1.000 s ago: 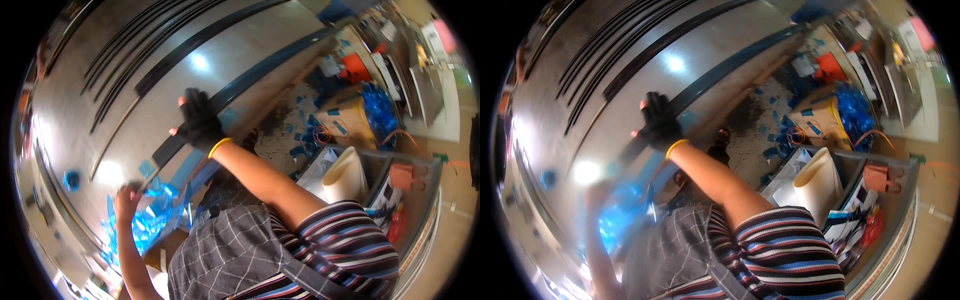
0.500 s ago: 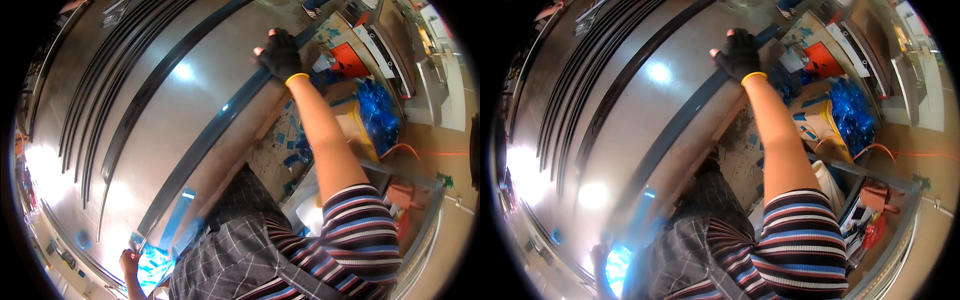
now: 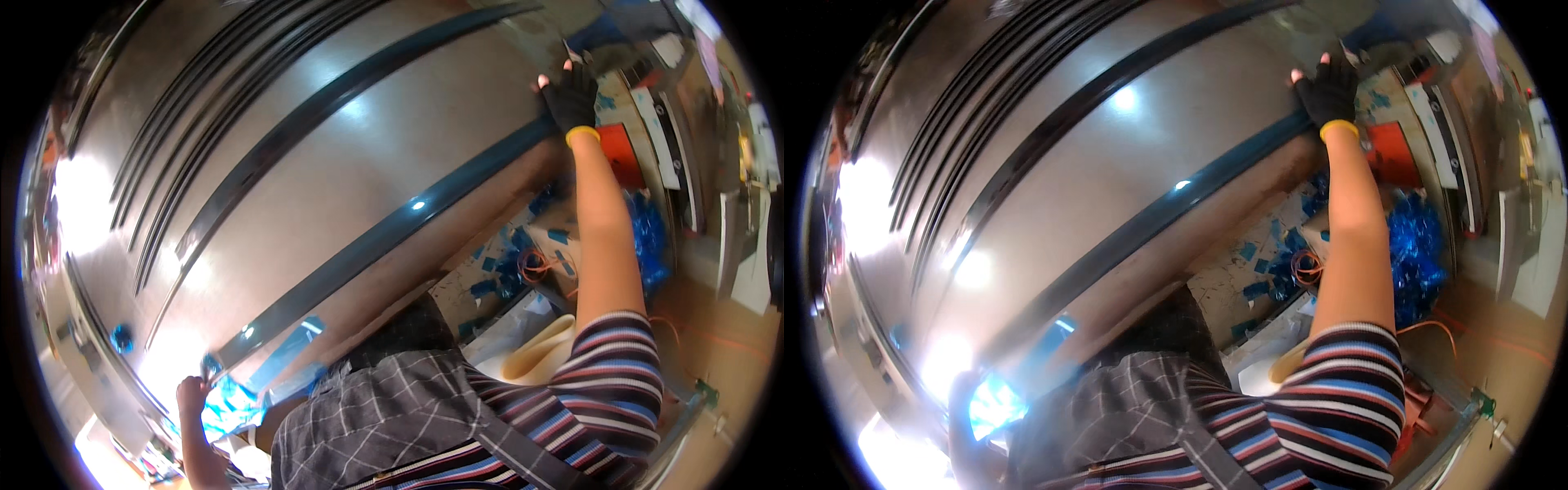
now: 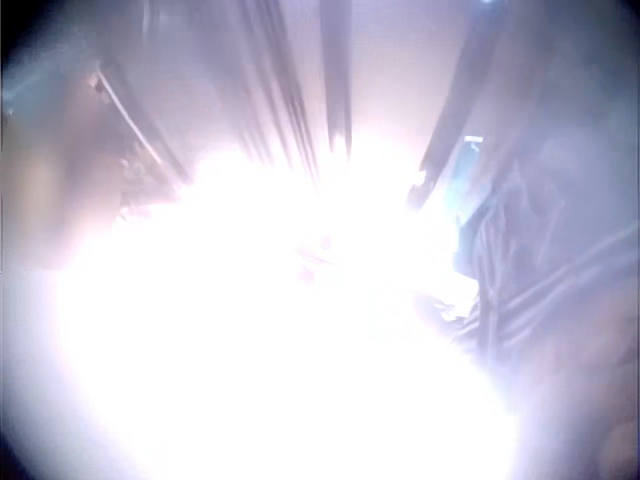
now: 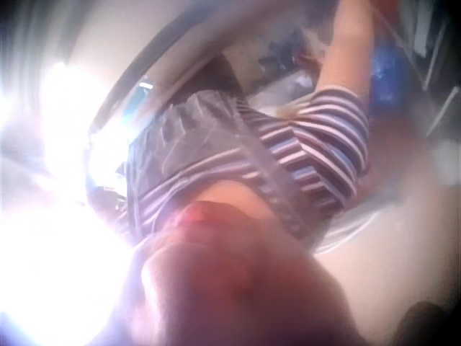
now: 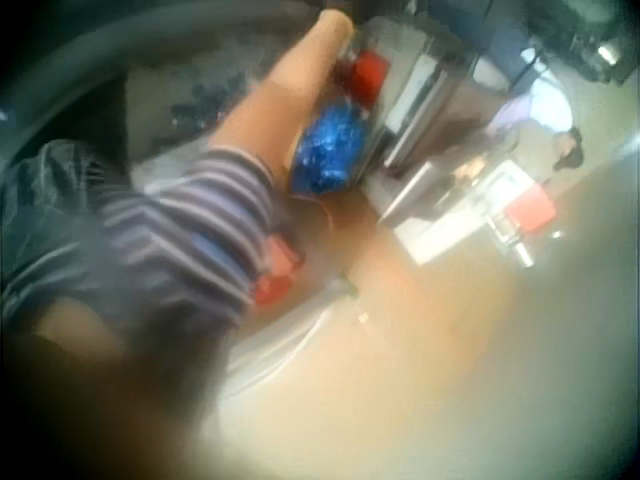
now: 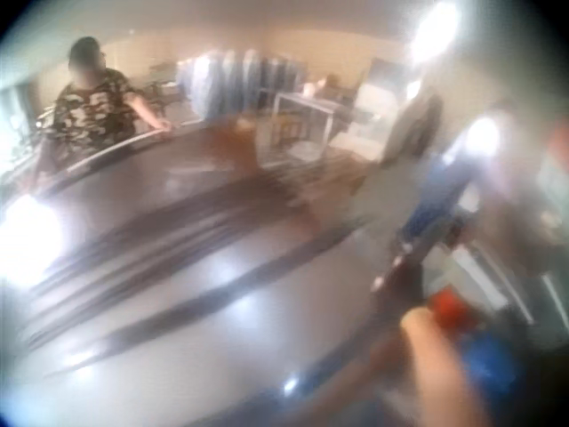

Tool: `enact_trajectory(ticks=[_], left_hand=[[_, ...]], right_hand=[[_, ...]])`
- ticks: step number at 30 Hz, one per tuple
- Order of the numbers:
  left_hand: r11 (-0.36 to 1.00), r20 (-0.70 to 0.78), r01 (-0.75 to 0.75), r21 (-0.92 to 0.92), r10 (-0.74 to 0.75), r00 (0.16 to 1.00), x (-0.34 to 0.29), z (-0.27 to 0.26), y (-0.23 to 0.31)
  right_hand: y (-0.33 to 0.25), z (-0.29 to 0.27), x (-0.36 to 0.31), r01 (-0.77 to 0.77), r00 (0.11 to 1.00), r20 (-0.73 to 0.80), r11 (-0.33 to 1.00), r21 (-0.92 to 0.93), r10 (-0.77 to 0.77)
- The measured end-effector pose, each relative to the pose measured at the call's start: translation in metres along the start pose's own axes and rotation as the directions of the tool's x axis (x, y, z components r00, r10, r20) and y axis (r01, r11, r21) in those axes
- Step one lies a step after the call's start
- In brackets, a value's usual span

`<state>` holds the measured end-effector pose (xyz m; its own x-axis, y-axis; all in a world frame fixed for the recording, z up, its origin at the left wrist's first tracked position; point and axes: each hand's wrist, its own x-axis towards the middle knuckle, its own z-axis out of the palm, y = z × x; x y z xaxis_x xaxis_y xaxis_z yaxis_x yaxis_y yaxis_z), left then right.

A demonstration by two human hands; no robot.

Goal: The person peels blue protective film from metal rods, gathers them together, and applies white adhesive labels to the ends of the rods.

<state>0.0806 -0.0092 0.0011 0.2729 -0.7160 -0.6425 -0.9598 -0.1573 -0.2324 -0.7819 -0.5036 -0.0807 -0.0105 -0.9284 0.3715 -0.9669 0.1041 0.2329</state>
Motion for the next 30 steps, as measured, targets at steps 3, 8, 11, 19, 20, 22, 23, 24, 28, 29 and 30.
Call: enact_trajectory(ticks=[3, 8, 11, 19, 20, 22, 23, 24, 28, 29, 30], left_hand=[[0.998, -0.013, 0.017, -0.061, -0.018, 1.000, -0.016, 0.004, 0.069], [0.992, -0.237, -0.118, -0.054, 0.102, 0.966, 0.008, 0.005, 0.007], [0.947, -0.352, -0.166, -0.274, 0.062, 0.934, -0.011, 0.018, 0.077], [0.893, -0.693, -0.401, -0.203, 0.158, 0.704, -0.010, 0.046, 0.067], [0.881, -0.721, -0.414, -0.231, 0.131, 0.681, -0.008, 0.050, 0.066], [0.844, -0.765, -0.449, -0.294, 0.074, 0.640, -0.010, 0.055, 0.068], [0.819, -0.783, -0.463, -0.337, 0.028, 0.621, -0.009, 0.057, 0.075], [0.791, -0.799, -0.481, -0.377, -0.015, 0.601, -0.007, 0.058, 0.081], [0.791, -0.829, -0.462, -0.402, -0.100, 0.550, -0.006, 0.066, 0.097], [0.785, -0.822, -0.455, -0.421, -0.118, 0.558, -0.007, 0.066, 0.099], [0.777, -0.814, -0.451, -0.439, -0.132, 0.565, -0.008, 0.064, 0.102]], right_hand=[[-0.042, -0.022, -0.029, 0.260, 0.958, -0.140, 0.964, 0.062, -0.249], [-0.243, -0.132, -0.141, 0.384, 0.921, -0.097, 0.838, 0.387, -0.378], [-0.297, -0.169, -0.221, 0.513, 0.827, -0.132, 0.640, 0.571, -0.546], [-0.506, -0.311, -0.357, 0.535, 0.599, -0.254, 0.144, 0.832, -0.759], [-0.524, -0.320, -0.369, 0.541, 0.581, -0.286, 0.099, 0.835, -0.762], [-0.547, -0.336, -0.385, 0.546, 0.506, -0.330, 0.000, 0.838, -0.797], [-0.549, -0.338, -0.389, 0.477, 0.533, -0.347, -0.064, 0.877, -0.772], [-0.549, -0.340, -0.392, 0.405, 0.563, -0.359, -0.130, 0.905, -0.745], [-0.517, -0.326, -0.381, 0.264, 0.778, -0.258, -0.075, 0.962, -0.573], [-0.497, -0.323, -0.365, 0.372, 0.772, -0.221, 0.141, 0.917, -0.596], [-0.481, -0.316, -0.357, 0.340, 0.815, -0.132, 0.281, 0.898, -0.564]])
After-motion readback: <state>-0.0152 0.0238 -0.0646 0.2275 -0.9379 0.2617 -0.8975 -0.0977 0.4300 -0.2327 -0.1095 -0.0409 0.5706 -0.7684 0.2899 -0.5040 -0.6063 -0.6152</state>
